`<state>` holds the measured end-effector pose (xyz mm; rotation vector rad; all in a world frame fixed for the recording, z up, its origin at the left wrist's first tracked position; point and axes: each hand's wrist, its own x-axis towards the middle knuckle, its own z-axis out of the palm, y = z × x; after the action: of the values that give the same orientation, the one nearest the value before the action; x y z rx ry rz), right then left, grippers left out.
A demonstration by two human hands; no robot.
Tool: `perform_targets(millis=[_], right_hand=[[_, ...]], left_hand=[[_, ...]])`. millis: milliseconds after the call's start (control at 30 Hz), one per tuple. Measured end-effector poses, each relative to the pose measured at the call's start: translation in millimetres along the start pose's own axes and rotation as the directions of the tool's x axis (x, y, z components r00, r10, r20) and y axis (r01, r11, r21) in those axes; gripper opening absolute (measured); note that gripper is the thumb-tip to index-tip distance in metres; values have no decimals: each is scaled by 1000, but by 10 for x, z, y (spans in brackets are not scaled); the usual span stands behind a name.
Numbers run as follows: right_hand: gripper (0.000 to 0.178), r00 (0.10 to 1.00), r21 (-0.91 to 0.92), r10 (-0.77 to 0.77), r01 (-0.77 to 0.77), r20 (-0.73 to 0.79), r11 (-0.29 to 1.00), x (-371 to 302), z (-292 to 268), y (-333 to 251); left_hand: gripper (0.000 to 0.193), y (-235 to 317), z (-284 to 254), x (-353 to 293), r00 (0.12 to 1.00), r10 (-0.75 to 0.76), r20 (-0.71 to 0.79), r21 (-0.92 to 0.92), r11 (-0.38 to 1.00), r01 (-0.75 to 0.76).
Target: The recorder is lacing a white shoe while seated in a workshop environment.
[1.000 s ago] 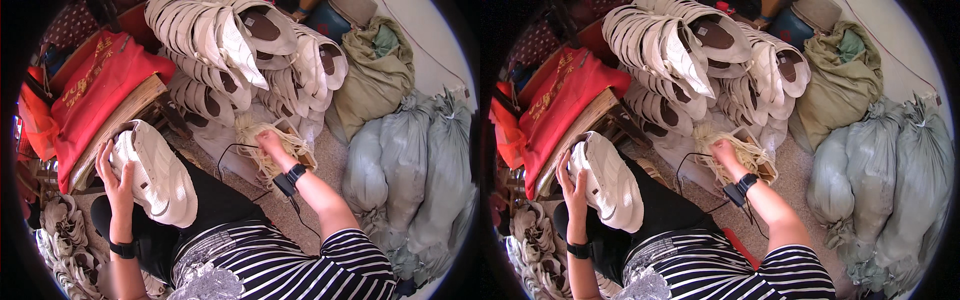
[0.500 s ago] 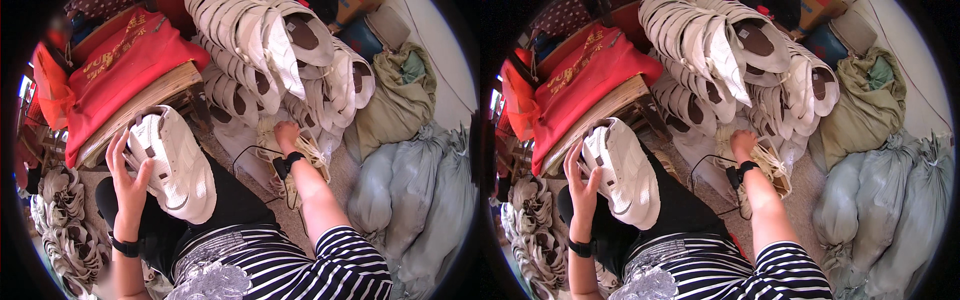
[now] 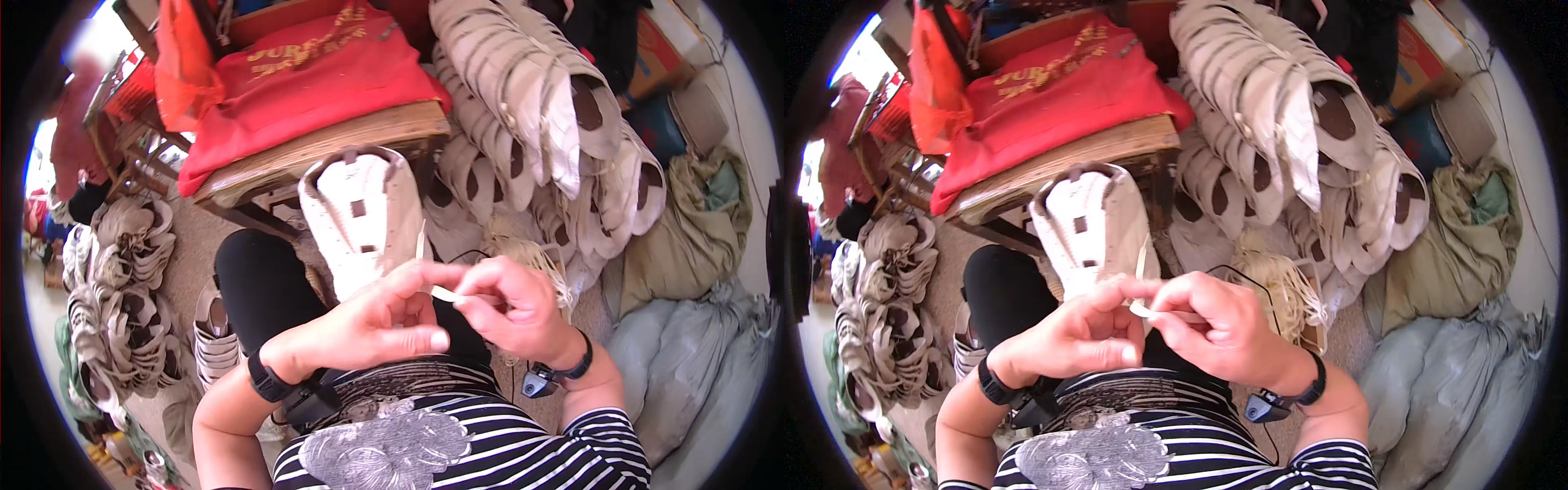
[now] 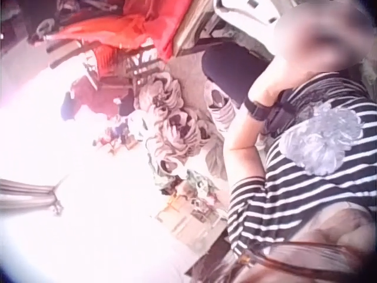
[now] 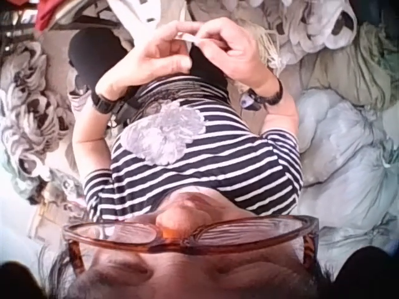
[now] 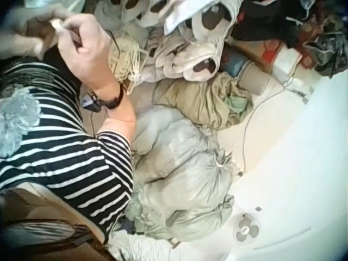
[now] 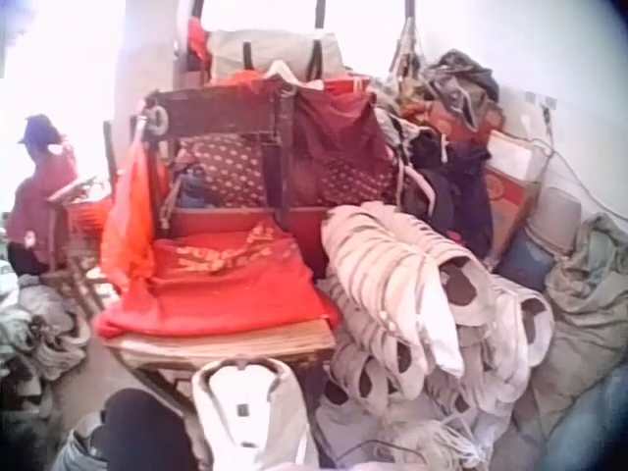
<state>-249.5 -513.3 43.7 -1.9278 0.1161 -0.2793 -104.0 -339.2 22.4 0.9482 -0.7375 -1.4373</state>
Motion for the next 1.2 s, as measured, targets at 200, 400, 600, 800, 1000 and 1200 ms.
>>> perform_targets(millis=[200,400,600,800,1000,1200], right_hand=[[6,937,-344,22,-150,-349,927,10,-155,244],[5,999,-745,43,-12,22,667,81,-201,377],[26,972,145,160,-185,172,972,224,479,125],[9,999,-196,29,-25,20,980,446,549,233],[8,983,-339,-128,77,-131,937,549,650,385],[12,981,-371,-77,6,-177,929,531,770,466]], left_hand=[[26,-39,-310,-457,985,23,-170,447,893,56],[25,-185,-356,-604,953,-89,-288,359,913,194],[17,-211,-283,-323,914,357,-190,738,666,-107],[10,-303,-403,-240,757,566,-328,858,513,-12],[25,-460,-576,-165,672,630,-389,837,547,-29],[25,-553,-609,-161,671,646,-364,849,527,-47]])
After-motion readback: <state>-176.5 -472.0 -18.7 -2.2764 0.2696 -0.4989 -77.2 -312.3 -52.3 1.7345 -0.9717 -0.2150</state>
